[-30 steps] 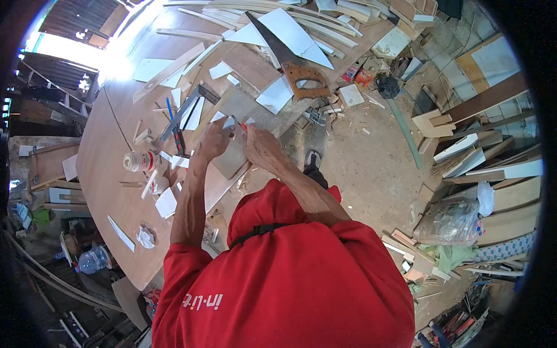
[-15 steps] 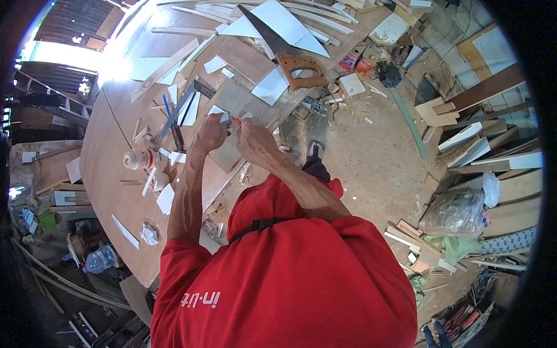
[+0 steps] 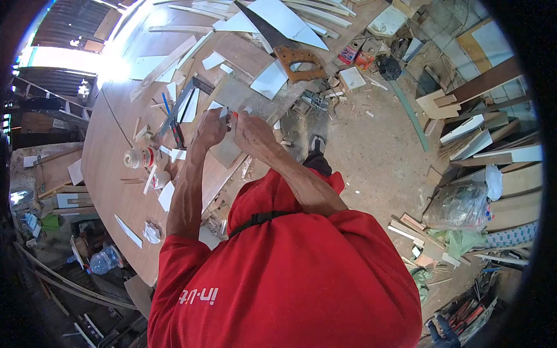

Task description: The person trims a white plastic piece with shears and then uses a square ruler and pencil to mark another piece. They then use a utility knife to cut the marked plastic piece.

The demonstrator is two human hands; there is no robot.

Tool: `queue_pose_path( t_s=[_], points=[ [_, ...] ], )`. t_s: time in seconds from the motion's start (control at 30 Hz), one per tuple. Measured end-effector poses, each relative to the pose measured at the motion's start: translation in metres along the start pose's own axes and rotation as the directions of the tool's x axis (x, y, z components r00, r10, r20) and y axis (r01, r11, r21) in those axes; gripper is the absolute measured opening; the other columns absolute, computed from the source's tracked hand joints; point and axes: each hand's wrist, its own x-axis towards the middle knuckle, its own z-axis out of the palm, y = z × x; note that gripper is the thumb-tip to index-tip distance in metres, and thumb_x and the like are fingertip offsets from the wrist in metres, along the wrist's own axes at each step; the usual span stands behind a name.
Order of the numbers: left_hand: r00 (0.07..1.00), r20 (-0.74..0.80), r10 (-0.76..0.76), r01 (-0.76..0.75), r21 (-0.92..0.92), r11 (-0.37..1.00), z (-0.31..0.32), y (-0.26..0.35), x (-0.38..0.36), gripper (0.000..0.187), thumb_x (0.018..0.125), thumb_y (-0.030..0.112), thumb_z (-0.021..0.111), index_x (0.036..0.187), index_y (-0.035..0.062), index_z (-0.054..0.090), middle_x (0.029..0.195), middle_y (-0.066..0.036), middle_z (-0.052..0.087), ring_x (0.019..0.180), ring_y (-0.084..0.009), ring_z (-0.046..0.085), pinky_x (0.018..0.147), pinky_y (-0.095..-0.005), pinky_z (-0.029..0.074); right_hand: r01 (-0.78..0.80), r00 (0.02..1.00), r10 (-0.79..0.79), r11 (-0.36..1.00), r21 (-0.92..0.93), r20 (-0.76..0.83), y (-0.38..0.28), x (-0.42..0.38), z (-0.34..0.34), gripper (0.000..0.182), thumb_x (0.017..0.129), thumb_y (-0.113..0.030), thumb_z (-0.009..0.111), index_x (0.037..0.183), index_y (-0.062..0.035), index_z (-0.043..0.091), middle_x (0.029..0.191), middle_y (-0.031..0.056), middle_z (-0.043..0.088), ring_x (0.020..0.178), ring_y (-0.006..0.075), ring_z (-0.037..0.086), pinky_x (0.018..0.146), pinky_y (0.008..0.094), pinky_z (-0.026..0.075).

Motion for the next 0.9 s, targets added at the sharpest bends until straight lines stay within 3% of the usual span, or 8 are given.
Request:
queue_pose_path(
  t_s=[0.03, 0.1, 0.17, 0.2, 0.3, 0.5, 0.63, 0.9],
  points=[
    [1.000, 0.013, -0.024, 0.024, -0.014, 1.000, -0.001, 0.002, -0.001, 0.019, 0.080, 0.009, 0.059, 0.088, -0.0069, 0.064, 0.078, -0.032, 0.061, 0.082, -0.0475, 0.061, 0.074, -0.0485, 0.048, -0.002, 1.000, 0.002, 1.000, 0.002, -0.003, 0.002, -0.001, 0.000, 0.027, 0.086, -0.011, 0.049, 0.097, 0.0129, 0.051, 0.074, 0.0326, 0.062, 0.075, 0.0461, 0.065, 0.069, 0.0519, 0.051],
    [0.999, 0.028, -0.040, 0.040, -0.025, 0.999, -0.001, 0.004, -0.004, 0.019, 0.079, 0.009, 0.059, 0.089, -0.0067, 0.064, 0.079, -0.032, 0.061, 0.082, -0.0476, 0.061, 0.074, -0.0488, 0.048, 0.222, 0.973, -0.227, 0.971, -0.091, -0.045, 0.014, -0.005, 0.003, 0.026, 0.086, -0.011, 0.050, 0.096, 0.0129, 0.051, 0.074, 0.0313, 0.062, 0.074, 0.0459, 0.065, 0.068, 0.0521, 0.051],
    [0.982, -0.076, 0.173, -0.162, 0.135, 0.978, 0.001, -0.004, -0.004, 0.018, 0.077, 0.010, 0.064, 0.087, -0.0044, 0.064, 0.079, -0.027, 0.064, 0.077, -0.0370, 0.067, 0.070, -0.0442, 0.050, 0.155, 0.987, -0.158, 0.985, -0.072, -0.026, 0.028, -0.005, 0.011, 0.026, 0.086, -0.011, 0.050, 0.096, 0.0123, 0.052, 0.074, 0.0308, 0.062, 0.074, 0.0459, 0.064, 0.068, 0.0522, 0.050],
    [0.981, -0.073, 0.179, -0.168, 0.128, 0.977, 0.001, -0.005, -0.002, 0.017, 0.077, 0.008, 0.061, 0.088, -0.0045, 0.064, 0.075, -0.025, 0.065, 0.073, -0.0373, 0.067, 0.068, -0.0445, 0.050, 0.080, 0.997, -0.079, 0.995, -0.055, 0.014, 0.030, -0.007, 0.012, 0.025, 0.087, -0.012, 0.050, 0.095, 0.0117, 0.052, 0.073, 0.0303, 0.062, 0.074, 0.0459, 0.064, 0.067, 0.0523, 0.050],
    [0.994, 0.053, 0.097, -0.096, -0.013, 0.995, -0.001, -0.011, 0.004, 0.019, 0.073, 0.005, 0.058, 0.087, -0.0067, 0.063, 0.078, -0.032, 0.061, 0.082, -0.0467, 0.061, 0.074, -0.0484, 0.049, 0.074, 0.989, -0.073, 0.997, 0.007, -0.131, 0.028, -0.001, 0.018, 0.025, 0.088, -0.014, 0.050, 0.091, 0.0100, 0.054, 0.073, 0.0309, 0.062, 0.073, 0.0460, 0.064, 0.067, 0.0516, 0.050],
    [1.000, 0.029, 0.010, -0.009, -0.008, 1.000, -0.011, 0.009, -0.001, 0.020, 0.076, 0.008, 0.058, 0.088, -0.0067, 0.064, 0.079, -0.031, 0.061, 0.079, -0.0460, 0.062, 0.072, -0.0476, 0.049, 0.117, 0.979, -0.114, 0.993, 0.010, -0.168, 0.009, 0.003, 0.016, 0.020, 0.090, -0.014, 0.050, 0.088, 0.0063, 0.049, 0.069, 0.0298, 0.060, 0.070, 0.0483, 0.062, 0.060, 0.0521, 0.048],
    [0.999, 0.039, -0.010, 0.010, 0.001, 1.000, -0.008, 0.005, 0.001, 0.019, 0.080, 0.009, 0.059, 0.089, -0.0069, 0.064, 0.082, -0.032, 0.062, 0.081, -0.0449, 0.063, 0.073, -0.0476, 0.049, 0.071, 0.994, -0.068, 0.997, 0.035, -0.084, -0.001, -0.001, 0.002, 0.022, 0.090, -0.015, 0.049, 0.090, 0.0069, 0.050, 0.071, 0.0305, 0.060, 0.072, 0.0482, 0.062, 0.061, 0.0519, 0.049],
    [0.999, 0.054, 0.003, -0.003, 0.003, 1.000, -0.008, 0.002, 0.005, 0.024, 0.074, 0.006, 0.059, 0.092, -0.0073, 0.066, 0.082, -0.032, 0.063, 0.082, -0.0440, 0.064, 0.076, -0.0463, 0.051, 0.143, 0.968, -0.144, 0.989, -0.023, -0.205, 0.028, -0.001, 0.023, 0.020, 0.088, -0.016, 0.052, 0.090, 0.0041, 0.053, 0.068, 0.0300, 0.060, 0.068, 0.0469, 0.062, 0.062, 0.0545, 0.048]
  ],
)
